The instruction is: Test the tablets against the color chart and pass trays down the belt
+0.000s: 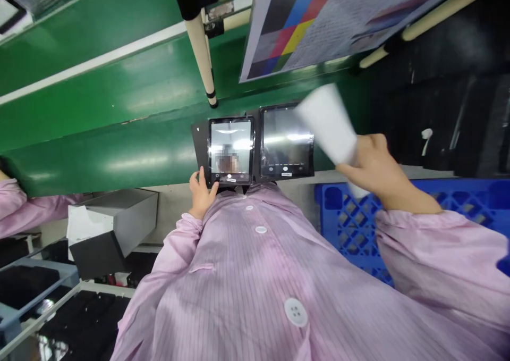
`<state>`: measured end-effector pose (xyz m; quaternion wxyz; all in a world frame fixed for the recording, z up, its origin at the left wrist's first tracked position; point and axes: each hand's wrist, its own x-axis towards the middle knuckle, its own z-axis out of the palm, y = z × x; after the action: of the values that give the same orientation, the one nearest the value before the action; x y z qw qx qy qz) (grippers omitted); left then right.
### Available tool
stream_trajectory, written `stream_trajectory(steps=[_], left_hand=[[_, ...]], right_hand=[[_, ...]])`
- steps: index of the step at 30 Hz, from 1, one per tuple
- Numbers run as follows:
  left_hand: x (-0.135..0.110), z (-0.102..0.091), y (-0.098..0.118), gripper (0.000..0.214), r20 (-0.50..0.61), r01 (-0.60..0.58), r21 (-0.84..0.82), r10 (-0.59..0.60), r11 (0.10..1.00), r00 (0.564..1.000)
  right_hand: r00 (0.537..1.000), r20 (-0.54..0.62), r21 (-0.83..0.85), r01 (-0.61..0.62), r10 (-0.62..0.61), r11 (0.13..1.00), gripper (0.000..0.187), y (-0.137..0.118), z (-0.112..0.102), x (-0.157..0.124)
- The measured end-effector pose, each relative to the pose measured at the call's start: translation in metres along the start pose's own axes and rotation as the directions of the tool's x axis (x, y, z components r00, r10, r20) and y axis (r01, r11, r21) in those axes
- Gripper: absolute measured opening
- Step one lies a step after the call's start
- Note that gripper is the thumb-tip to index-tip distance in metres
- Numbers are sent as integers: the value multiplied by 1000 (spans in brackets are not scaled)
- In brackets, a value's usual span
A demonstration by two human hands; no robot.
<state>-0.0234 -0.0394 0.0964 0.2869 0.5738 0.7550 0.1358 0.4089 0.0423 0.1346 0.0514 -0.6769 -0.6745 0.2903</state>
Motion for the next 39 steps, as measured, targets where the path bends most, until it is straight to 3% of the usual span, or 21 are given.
stream_trajectory(steps=[3, 5, 12, 18, 25, 29, 34, 36, 39], left_hand=[[-21, -1, 22, 58, 180, -198, 196, 163, 960, 970], [-31, 3, 34, 50, 264, -256, 264, 186, 930, 946], [-46, 20, 49, 53, 261, -237, 477, 121, 847, 958], [-42, 23, 54, 52, 225, -195, 466, 98, 863, 969], [-37, 20, 59, 54, 264, -246, 491, 126, 836, 956], [-33, 17, 66, 52, 377, -377, 464, 207, 801, 903], [-15, 26, 86, 50, 535, -564, 410, 312, 717, 785], [-6, 31, 98, 50, 577, -628, 378, 357, 681, 735], [6, 40, 119, 50, 615, -701, 339, 415, 628, 670]], right_hand=[[954, 144, -281, 295, -264, 913, 71, -23, 1, 6], [913, 216, -382, 405, -346, 831, 59, -29, 10, 12], [922, 160, -403, 387, -352, 829, 46, -5, 30, 14], [941, 146, -373, 339, -307, 864, 47, -9, 34, 10], [952, 115, -366, 307, -285, 879, 48, -10, 39, 4], [948, 86, -405, 314, -306, 859, 49, -10, 43, 2], [948, 56, -435, 306, -314, 847, 50, -10, 51, -1], [964, 58, -393, 262, -261, 881, 50, -8, 51, -7], [996, 19, -344, 92, -92, 934, 49, 3, 47, -25]])
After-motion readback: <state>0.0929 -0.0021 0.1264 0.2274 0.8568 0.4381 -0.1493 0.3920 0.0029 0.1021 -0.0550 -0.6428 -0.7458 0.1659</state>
